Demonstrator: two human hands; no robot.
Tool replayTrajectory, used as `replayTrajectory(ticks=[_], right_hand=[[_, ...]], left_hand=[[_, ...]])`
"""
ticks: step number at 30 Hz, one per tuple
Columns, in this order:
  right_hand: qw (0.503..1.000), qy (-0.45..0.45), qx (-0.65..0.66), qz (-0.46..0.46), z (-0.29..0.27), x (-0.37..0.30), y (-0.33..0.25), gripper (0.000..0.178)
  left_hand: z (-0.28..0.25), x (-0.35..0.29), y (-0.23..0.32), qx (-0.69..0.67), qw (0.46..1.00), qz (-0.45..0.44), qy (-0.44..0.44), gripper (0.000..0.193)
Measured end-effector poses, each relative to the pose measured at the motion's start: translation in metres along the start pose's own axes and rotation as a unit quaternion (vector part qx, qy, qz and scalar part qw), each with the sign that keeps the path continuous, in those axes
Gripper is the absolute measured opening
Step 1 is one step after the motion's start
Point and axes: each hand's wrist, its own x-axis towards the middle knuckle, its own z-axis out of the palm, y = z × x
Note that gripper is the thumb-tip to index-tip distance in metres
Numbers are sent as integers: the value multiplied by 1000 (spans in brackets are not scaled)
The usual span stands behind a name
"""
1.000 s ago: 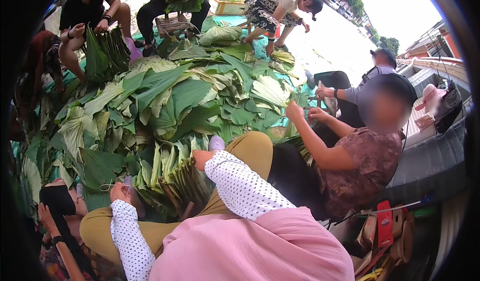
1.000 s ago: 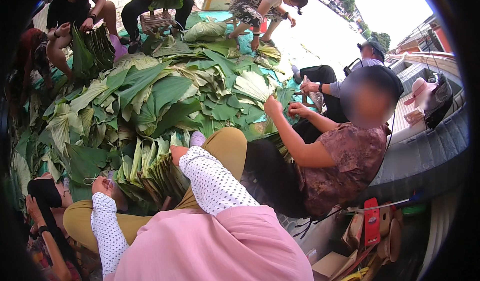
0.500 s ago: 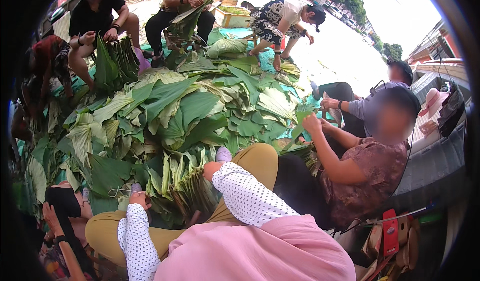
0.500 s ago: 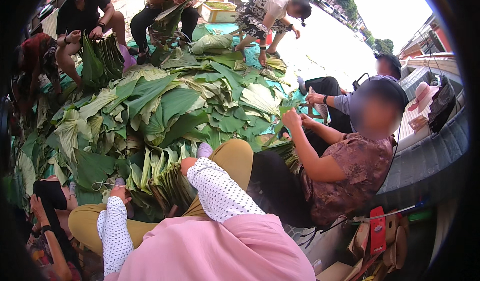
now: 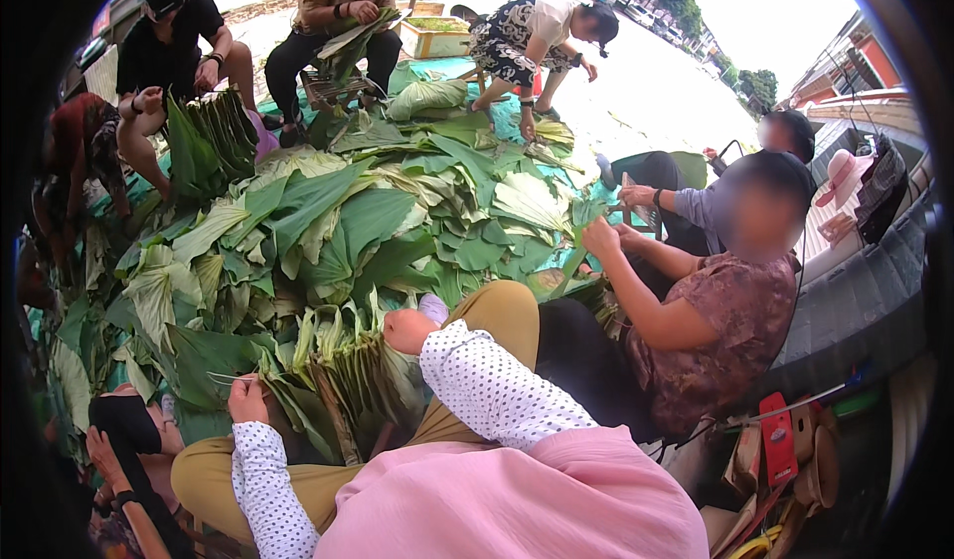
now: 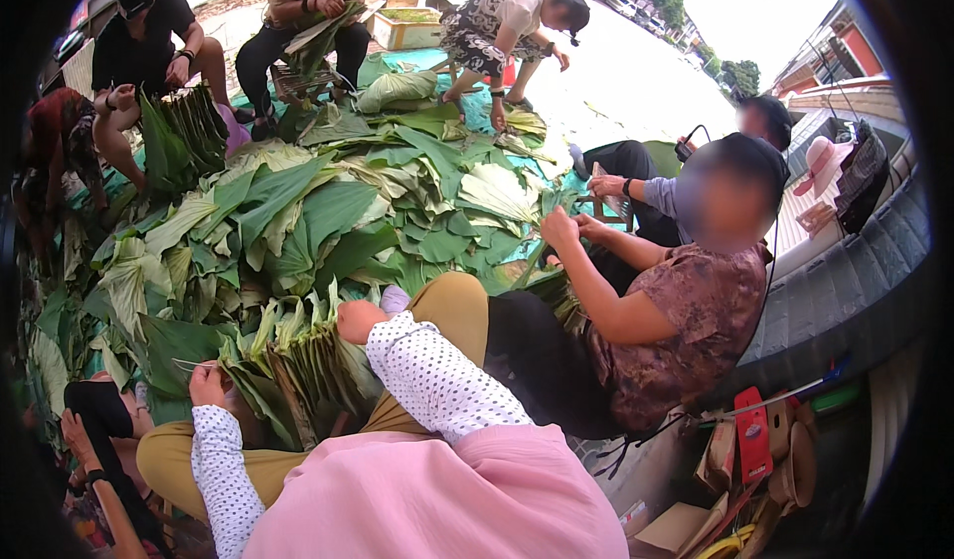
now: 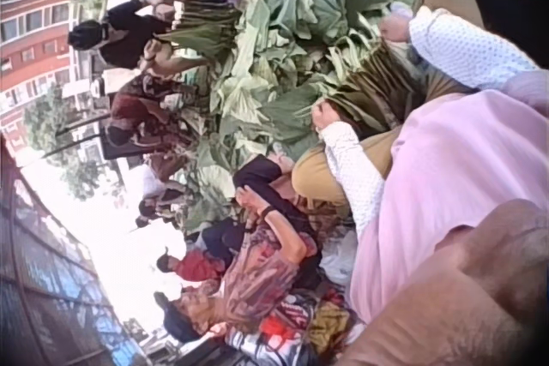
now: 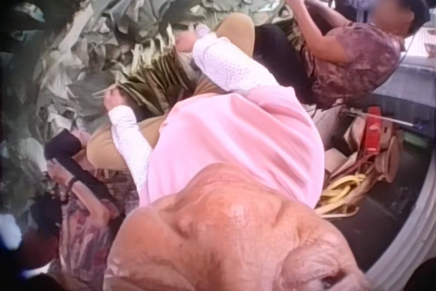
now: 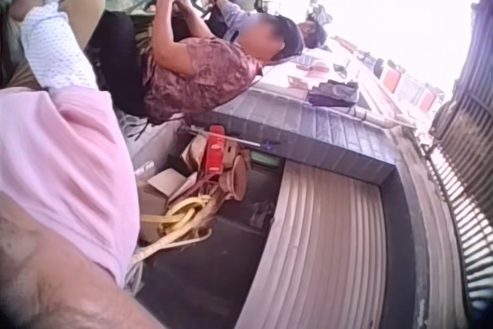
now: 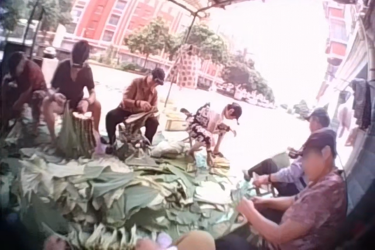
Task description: The person processes large green leaves by hand, folding them, stacking them together, and securing the bundles using thin strips of material.
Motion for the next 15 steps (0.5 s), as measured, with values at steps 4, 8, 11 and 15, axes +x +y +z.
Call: replayTrajectory(ticks=[4, 8, 11, 15], right_hand=[[990, 44, 127, -51, -32, -4, -34, 20], [984, 69, 136, -88, -61, -6, -55, 19], [985, 59, 125, -103, -88, -8, -68, 18], [974, 52, 123, -186, -104, 10, -115, 18]], left_hand=[[-4, -19, 72, -184, 980, -77, -11, 9], [-18, -6, 99, -209, 975, -71, -2, 9], [-31, 14, 111, -185, 982, -35, -3, 10], [-78, 19, 140, -169, 983, -35, 53, 11]])
